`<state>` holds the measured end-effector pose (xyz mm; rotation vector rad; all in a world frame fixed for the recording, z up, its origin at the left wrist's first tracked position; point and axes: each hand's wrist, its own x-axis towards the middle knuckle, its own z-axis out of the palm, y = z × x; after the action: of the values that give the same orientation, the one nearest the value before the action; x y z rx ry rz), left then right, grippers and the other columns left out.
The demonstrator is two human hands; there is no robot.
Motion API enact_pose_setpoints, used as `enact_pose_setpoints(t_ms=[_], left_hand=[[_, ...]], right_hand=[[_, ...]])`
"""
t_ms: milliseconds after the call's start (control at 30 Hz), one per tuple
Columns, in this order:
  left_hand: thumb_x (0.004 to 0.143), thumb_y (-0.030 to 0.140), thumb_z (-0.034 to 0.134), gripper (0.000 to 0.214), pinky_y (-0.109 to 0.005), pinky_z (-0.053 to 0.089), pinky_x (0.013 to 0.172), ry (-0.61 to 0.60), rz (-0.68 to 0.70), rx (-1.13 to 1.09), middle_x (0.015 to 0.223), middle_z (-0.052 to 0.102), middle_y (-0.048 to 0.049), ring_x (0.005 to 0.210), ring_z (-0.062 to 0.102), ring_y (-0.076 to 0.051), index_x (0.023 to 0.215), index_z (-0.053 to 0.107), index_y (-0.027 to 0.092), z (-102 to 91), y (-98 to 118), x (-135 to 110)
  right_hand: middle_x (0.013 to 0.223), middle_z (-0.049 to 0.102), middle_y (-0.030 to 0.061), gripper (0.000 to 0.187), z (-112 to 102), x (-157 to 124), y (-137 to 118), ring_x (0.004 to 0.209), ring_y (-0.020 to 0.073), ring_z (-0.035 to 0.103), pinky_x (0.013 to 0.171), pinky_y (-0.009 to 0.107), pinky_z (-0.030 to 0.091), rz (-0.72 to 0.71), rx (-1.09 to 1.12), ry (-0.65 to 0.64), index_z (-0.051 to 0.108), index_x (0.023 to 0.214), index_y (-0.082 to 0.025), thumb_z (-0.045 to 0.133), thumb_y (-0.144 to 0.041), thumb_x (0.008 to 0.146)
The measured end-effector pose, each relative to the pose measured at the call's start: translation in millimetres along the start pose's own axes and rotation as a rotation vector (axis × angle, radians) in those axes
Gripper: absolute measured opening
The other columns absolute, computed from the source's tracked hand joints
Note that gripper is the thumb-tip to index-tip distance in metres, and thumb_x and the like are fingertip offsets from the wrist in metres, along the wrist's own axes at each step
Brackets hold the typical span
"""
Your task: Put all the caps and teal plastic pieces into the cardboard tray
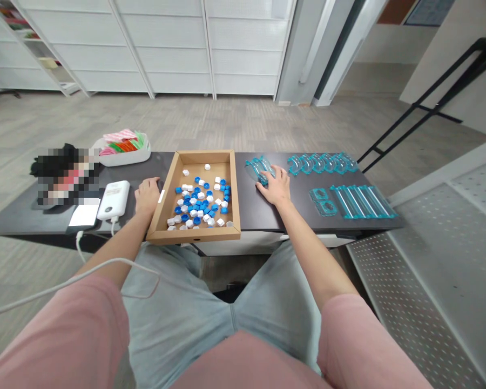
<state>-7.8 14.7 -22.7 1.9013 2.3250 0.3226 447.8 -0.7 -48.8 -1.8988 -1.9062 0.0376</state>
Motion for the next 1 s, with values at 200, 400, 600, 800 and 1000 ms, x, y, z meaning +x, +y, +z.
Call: enact_pose_setpoints(t_ms=[200, 400, 600, 800, 1000], left_hand=[[0.113, 0.027, 0.033, 0.066, -0.058, 0.037, 0.136, 0.012, 0.004, 0.001, 0.172, 0.050, -0.0312, 0.163, 0.047, -0.043, 0.173, 0.054, 0.008, 3.3, -1.8, 2.5], [0.116, 0.029, 0.034, 0.064, -0.057, 0.036, 0.137, 0.004, 0.006, 0.021, 0.172, 0.050, -0.0301, 0.165, 0.045, -0.042, 0.174, 0.053, 0.010, 4.5, -3.4, 2.1], [0.113, 0.032, 0.035, 0.068, -0.059, 0.034, 0.137, 0.001, 0.013, 0.010, 0.171, 0.050, -0.0308, 0.163, 0.045, -0.045, 0.174, 0.053, 0.007, 4.1, -2.9, 1.3], [0.114, 0.034, 0.034, 0.068, -0.059, 0.036, 0.135, 0.011, 0.026, -0.004, 0.172, 0.050, -0.0305, 0.162, 0.045, -0.046, 0.174, 0.052, 0.007, 6.8, -4.8, 1.4], [0.114, 0.030, 0.038, 0.063, -0.059, 0.040, 0.133, 0.047, 0.036, 0.012, 0.169, 0.053, -0.0316, 0.158, 0.049, -0.045, 0.169, 0.055, 0.005, 11.1, -6.8, 1.1]], right_hand=[[0.186, 0.052, 0.0134, 0.065, 7.6, 7.7, 6.3, 0.175, 0.0451, 0.034, 0.137, 0.072, 0.038, 0.019, -0.007, -0.105, 0.068, 0.171, -0.032, 0.063, -0.056, 0.111], [0.187, 0.052, 0.0104, 0.064, 7.1, 9.8, 7.1, 0.177, 0.0443, 0.032, 0.138, 0.072, 0.038, 0.023, -0.041, -0.177, 0.063, 0.176, -0.038, 0.055, -0.059, 0.116], [0.189, 0.050, 0.0091, 0.063, 7.0, 10.3, 8.3, 0.177, 0.0454, 0.031, 0.137, 0.073, 0.040, 0.012, -0.065, -0.199, 0.063, 0.176, -0.042, 0.052, -0.062, 0.117], [0.191, 0.047, 0.0090, 0.064, 4.4, 10.1, 7.2, 0.178, 0.0474, 0.028, 0.137, 0.076, 0.038, 0.032, -0.077, -0.218, 0.063, 0.175, -0.044, 0.051, -0.067, 0.117], [0.198, 0.034, 0.0055, 0.065, -7.3, 8.3, -2.8, 0.181, 0.0449, 0.025, 0.142, 0.069, 0.033, 0.068, -0.169, -0.303, 0.055, 0.179, -0.049, 0.041, -0.071, 0.120]])
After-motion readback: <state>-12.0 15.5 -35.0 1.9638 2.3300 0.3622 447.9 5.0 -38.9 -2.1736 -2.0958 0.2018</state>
